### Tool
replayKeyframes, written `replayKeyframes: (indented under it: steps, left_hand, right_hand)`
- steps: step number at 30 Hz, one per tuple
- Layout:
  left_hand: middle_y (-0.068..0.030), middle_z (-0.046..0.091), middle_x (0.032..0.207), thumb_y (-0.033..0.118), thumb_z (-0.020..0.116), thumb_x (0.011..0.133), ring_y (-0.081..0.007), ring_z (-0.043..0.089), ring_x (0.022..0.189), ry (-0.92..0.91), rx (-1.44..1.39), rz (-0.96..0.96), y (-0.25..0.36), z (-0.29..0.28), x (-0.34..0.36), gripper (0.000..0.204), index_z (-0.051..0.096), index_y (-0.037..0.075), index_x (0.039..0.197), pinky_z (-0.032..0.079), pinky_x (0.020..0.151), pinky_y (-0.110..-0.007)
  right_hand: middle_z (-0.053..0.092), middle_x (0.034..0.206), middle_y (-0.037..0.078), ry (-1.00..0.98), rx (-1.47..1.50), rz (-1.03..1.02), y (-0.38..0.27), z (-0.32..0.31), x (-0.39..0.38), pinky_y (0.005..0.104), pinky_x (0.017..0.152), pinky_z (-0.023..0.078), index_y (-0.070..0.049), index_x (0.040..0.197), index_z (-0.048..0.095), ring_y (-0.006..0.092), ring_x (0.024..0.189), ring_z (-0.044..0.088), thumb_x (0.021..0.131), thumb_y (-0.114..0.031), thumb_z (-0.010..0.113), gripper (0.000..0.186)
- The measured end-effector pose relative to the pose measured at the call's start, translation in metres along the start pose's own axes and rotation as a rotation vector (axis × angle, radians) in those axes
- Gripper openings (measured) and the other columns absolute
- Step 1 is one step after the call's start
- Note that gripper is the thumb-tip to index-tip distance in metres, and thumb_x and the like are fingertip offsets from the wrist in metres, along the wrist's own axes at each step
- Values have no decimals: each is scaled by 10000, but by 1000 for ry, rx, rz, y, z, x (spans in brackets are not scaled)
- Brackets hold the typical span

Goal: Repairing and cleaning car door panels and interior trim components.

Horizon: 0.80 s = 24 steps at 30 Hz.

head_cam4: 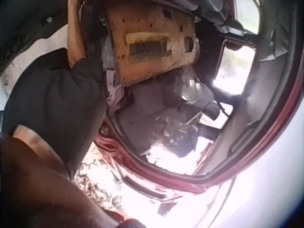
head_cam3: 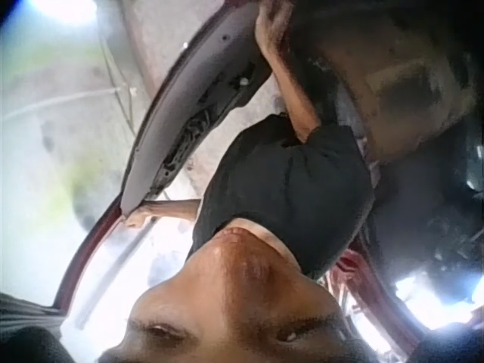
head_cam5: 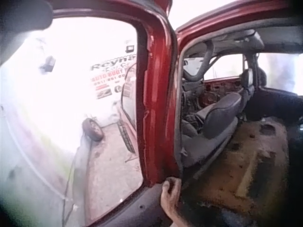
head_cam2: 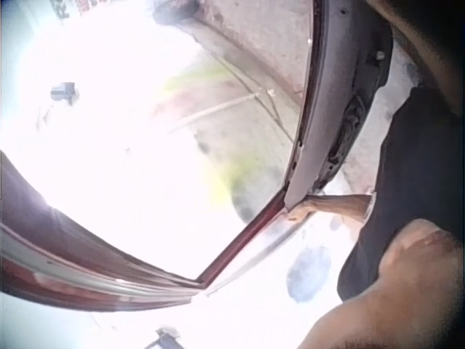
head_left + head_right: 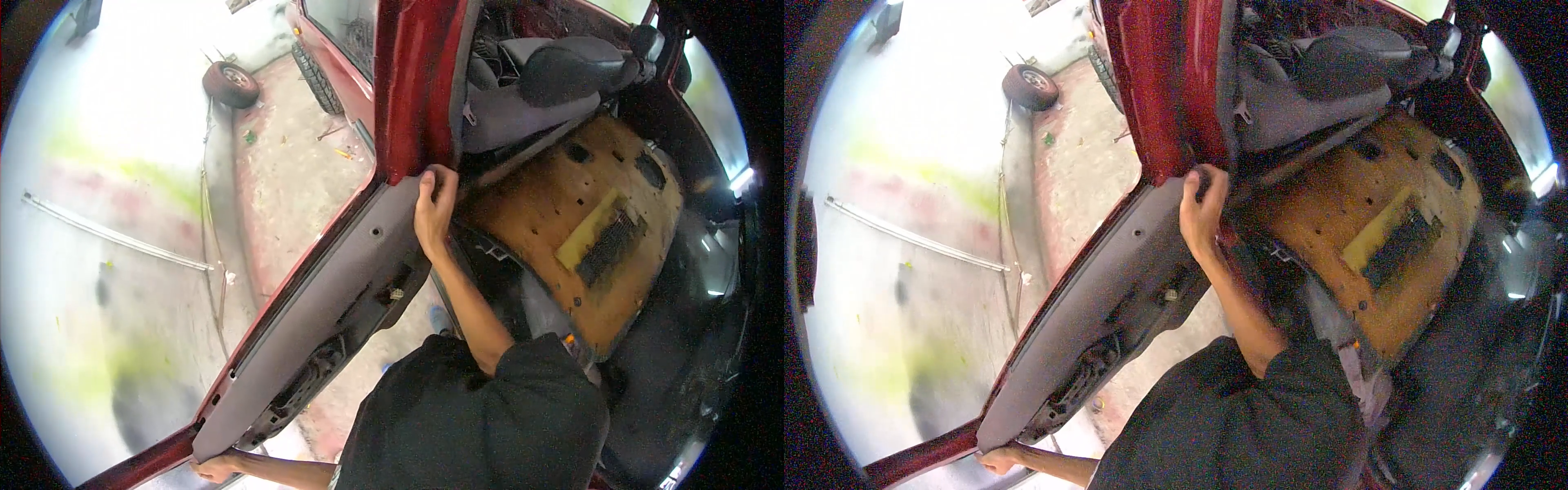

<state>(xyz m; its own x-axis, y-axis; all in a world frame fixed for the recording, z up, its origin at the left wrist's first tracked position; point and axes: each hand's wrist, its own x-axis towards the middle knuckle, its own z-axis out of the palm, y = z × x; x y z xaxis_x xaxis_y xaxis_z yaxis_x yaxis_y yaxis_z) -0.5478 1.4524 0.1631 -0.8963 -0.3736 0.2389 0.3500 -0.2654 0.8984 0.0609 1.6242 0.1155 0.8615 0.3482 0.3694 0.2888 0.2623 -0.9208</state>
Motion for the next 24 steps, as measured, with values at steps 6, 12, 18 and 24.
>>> replayKeyframes:
  steps: [6,12,18,24]
  left_hand:
    - [-141,744,983,205,748,837,-275,688,829,62,22,-122,17,6,-10,249,773,-2,974,564,733,-419]
    - [-179,727,920,242,798,819,-290,667,767,12,26,-93,25,3,-16,308,726,-41,916,571,683,-471]
    - [-183,739,982,234,764,838,-297,688,821,29,44,-104,18,-1,-5,291,767,-24,971,574,734,-446]
    - [-189,725,1051,204,732,856,-296,698,824,-3,40,-100,6,-11,0,294,746,-26,1039,600,715,-430]
  right_hand:
    - [607,1146,130,-691,-114,-786,-75,-33,34,445,975,454,-42,1143,624,334,1095,573,844,-128,721,326]
    - [620,1175,107,-1405,-454,-970,-123,-14,54,431,1007,472,-50,1168,629,306,1146,599,551,-361,943,759]
    - [614,1204,122,-1687,-653,-1082,-126,22,65,435,1023,481,-43,1194,609,315,1179,602,498,-376,975,853]
    - [574,1239,145,-1863,-503,-957,-124,29,61,461,1046,471,-46,1193,592,362,1196,571,557,-218,947,749]
